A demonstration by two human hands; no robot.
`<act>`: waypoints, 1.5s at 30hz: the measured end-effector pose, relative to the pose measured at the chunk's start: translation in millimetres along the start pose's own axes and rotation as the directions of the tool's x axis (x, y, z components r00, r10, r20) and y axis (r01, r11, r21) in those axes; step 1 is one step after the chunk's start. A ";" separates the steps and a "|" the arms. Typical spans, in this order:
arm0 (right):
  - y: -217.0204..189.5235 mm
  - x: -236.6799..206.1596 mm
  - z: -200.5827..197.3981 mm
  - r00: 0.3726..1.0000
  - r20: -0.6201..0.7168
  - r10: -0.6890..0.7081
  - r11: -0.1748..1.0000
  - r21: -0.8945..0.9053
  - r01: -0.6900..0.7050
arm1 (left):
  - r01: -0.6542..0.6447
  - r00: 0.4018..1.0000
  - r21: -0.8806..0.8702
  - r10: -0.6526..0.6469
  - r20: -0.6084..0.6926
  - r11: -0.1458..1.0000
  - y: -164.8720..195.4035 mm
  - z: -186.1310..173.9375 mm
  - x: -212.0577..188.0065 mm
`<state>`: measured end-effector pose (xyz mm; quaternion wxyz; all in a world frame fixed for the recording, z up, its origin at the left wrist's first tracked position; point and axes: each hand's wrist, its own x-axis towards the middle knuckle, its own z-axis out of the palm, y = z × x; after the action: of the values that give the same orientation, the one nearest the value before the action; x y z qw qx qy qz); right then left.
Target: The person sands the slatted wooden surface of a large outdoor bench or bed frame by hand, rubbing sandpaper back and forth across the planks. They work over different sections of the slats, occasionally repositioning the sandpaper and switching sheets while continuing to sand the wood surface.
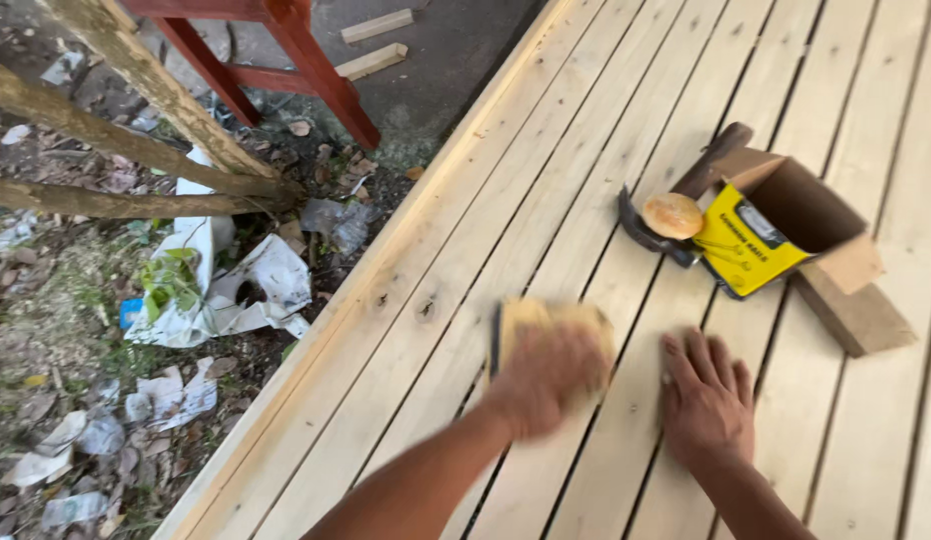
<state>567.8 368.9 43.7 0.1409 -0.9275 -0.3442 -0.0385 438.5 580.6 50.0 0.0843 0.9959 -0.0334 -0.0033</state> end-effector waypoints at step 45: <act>9.5 -8.9 -12.0 0.978 0.046 0.202 0.979 -0.051 -0.200 | -0.205 0.916 0.260 0.278 -0.289 0.944 82.1 47.7 -48.6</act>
<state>567.5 353.0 51.5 0.1138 -0.9612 -0.2513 -0.0083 384.0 495.0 16.9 -0.0246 0.9741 -0.1429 0.1734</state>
